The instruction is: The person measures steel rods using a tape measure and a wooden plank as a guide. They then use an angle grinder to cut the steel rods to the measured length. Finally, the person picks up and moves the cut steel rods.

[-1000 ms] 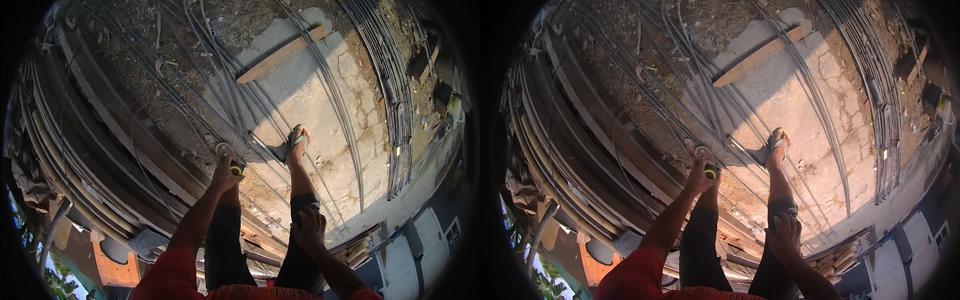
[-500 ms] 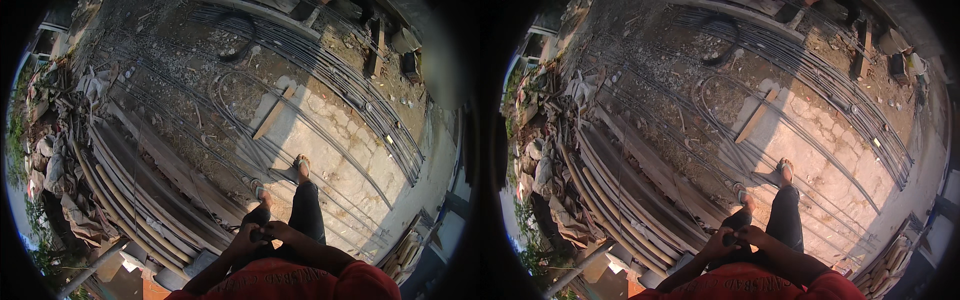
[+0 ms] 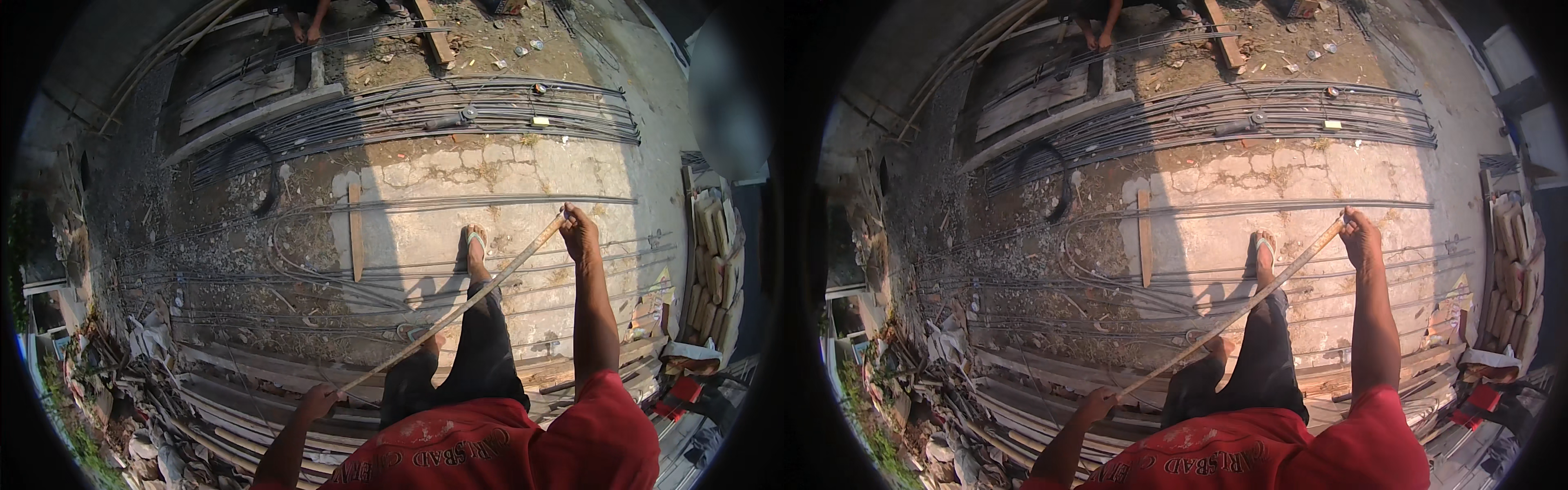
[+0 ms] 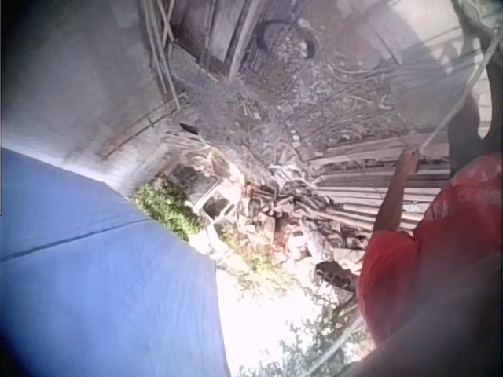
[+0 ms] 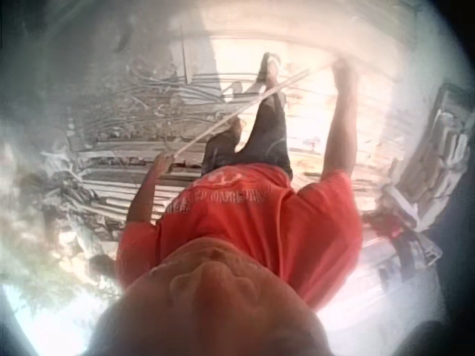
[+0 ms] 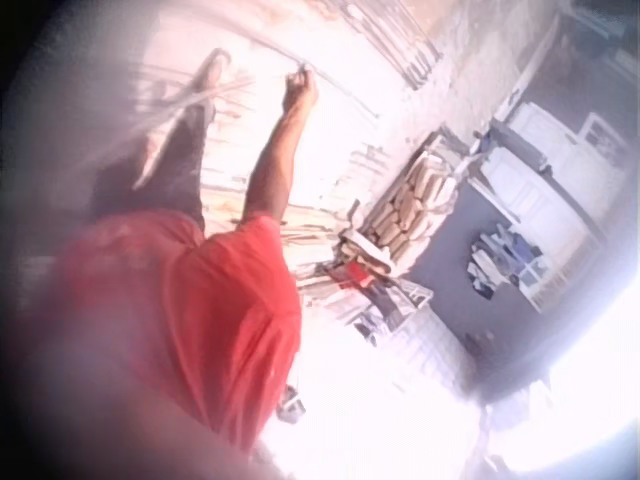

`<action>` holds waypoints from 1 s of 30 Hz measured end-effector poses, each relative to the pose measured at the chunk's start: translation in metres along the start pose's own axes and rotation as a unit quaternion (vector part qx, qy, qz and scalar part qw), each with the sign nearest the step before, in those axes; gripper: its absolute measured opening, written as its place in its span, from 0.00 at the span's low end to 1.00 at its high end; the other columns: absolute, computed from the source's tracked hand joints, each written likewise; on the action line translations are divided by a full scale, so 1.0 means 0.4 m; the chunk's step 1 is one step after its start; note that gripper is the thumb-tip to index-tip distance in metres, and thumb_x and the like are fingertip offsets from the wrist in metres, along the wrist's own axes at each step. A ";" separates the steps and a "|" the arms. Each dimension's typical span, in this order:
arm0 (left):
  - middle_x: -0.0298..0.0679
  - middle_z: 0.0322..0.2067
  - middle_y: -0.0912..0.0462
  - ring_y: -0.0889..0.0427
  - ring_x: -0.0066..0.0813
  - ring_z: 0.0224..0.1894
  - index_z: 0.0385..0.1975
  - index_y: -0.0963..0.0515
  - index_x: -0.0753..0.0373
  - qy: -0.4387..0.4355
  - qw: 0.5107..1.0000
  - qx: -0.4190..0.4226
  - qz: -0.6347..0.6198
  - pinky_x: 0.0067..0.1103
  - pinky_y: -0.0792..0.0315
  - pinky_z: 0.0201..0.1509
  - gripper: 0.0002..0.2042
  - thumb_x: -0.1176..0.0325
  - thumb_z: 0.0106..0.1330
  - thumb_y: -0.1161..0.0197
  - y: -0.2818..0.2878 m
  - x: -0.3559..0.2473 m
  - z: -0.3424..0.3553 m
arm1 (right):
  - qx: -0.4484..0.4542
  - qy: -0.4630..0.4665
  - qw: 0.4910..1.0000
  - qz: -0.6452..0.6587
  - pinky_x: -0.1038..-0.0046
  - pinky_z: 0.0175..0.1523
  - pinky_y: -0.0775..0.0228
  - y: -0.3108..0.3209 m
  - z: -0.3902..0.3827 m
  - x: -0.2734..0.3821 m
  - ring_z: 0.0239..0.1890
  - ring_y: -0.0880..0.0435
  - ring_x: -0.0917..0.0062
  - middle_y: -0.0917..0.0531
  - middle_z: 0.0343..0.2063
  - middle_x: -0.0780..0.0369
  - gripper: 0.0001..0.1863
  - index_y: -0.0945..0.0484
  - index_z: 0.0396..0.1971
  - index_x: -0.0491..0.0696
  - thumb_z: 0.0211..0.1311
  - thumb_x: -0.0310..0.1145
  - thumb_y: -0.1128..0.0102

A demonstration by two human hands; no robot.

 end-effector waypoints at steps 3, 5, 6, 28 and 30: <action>0.48 0.33 0.13 0.14 0.47 0.38 0.32 0.13 0.63 0.024 0.997 0.063 -0.022 0.37 0.25 0.45 0.18 0.53 0.72 0.37 0.002 -0.215 0.148 | -0.116 -0.089 0.989 -0.013 0.74 0.47 0.24 0.144 0.107 -0.184 0.42 0.15 0.74 0.12 0.42 0.61 0.13 0.17 0.49 0.42 0.75 0.35 0.39; 0.47 0.34 0.12 0.14 0.47 0.38 0.33 0.12 0.62 0.025 0.996 0.090 -0.009 0.36 0.25 0.45 0.19 0.51 0.73 0.39 -0.051 -0.355 0.312 | -0.141 -0.133 0.981 -0.020 0.73 0.39 0.20 0.195 0.108 -0.375 0.34 0.14 0.74 0.13 0.36 0.61 0.12 0.16 0.45 0.43 0.75 0.36 0.40; 0.46 0.34 0.12 0.13 0.46 0.38 0.33 0.12 0.62 0.045 0.995 0.085 0.000 0.35 0.25 0.45 0.20 0.50 0.74 0.40 -0.041 -0.408 0.380 | -0.164 -0.179 0.970 -0.020 0.75 0.36 0.20 0.121 0.062 -0.458 0.30 0.15 0.76 0.13 0.33 0.62 0.12 0.15 0.43 0.43 0.75 0.36 0.39; 0.44 0.33 0.10 0.13 0.32 0.39 0.42 0.10 0.60 0.030 0.986 0.126 0.107 0.28 0.24 0.46 0.19 0.52 0.75 0.41 0.045 -1.605 0.939 | -0.458 -0.111 0.881 -0.032 0.71 0.32 0.23 1.059 0.715 -0.108 0.26 0.12 0.76 0.08 0.31 0.59 0.17 0.13 0.39 0.39 0.75 0.34 0.49; 0.37 0.27 0.14 0.17 0.26 0.32 0.39 0.11 0.64 -0.028 0.981 0.090 0.169 0.27 0.26 0.40 0.15 0.59 0.74 0.38 -0.036 -1.760 1.047 | -0.407 -0.135 0.904 0.008 0.74 0.30 0.23 0.944 0.758 -0.128 0.27 0.13 0.78 0.08 0.32 0.58 0.14 0.14 0.43 0.38 0.74 0.32 0.47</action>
Point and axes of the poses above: each hand's wrist, its own z-axis towards the middle knuckle, its own y-axis out of the back of the hand, x = y × z, the point moved 9 cm from there along z, towards the middle knuckle
